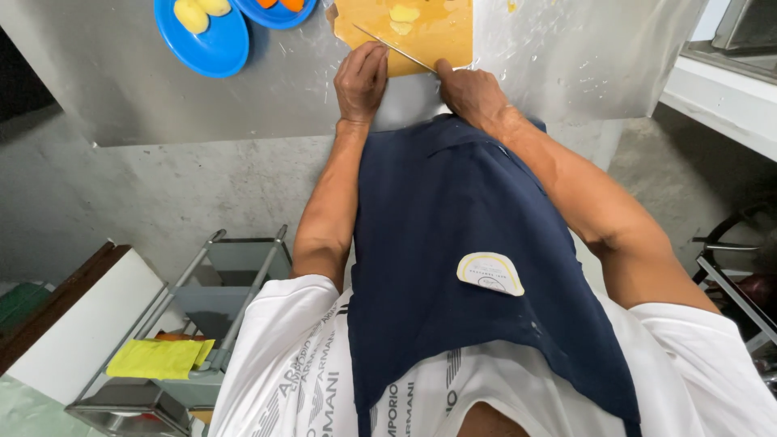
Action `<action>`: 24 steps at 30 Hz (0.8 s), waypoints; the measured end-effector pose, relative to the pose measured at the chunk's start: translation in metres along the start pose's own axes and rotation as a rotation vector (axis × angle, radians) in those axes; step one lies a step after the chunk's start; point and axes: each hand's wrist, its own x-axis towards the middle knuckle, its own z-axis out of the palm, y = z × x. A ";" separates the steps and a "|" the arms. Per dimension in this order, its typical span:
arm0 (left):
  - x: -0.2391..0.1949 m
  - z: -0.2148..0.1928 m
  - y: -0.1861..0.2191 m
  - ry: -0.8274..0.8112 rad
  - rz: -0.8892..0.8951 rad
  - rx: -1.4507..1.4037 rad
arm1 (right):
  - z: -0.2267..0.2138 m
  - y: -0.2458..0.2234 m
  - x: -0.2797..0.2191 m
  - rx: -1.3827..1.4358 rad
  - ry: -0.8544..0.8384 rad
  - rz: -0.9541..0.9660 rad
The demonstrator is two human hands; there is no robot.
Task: The person slices peeled potatoes into thin rounds on a wooden cutting board using a large knife. They hold the potato with their left hand and cut with their right, occasionally adjusting the potato pieces on the board.
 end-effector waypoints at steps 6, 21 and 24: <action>0.009 -0.008 0.007 -0.036 0.013 -0.031 | 0.011 0.009 0.003 -0.139 0.141 -0.081; 0.014 -0.012 0.014 -0.028 0.064 0.075 | 0.036 0.030 0.002 -0.243 0.396 -0.216; 0.013 -0.010 0.015 -0.044 0.070 0.065 | 0.036 0.031 0.000 -0.241 0.387 -0.220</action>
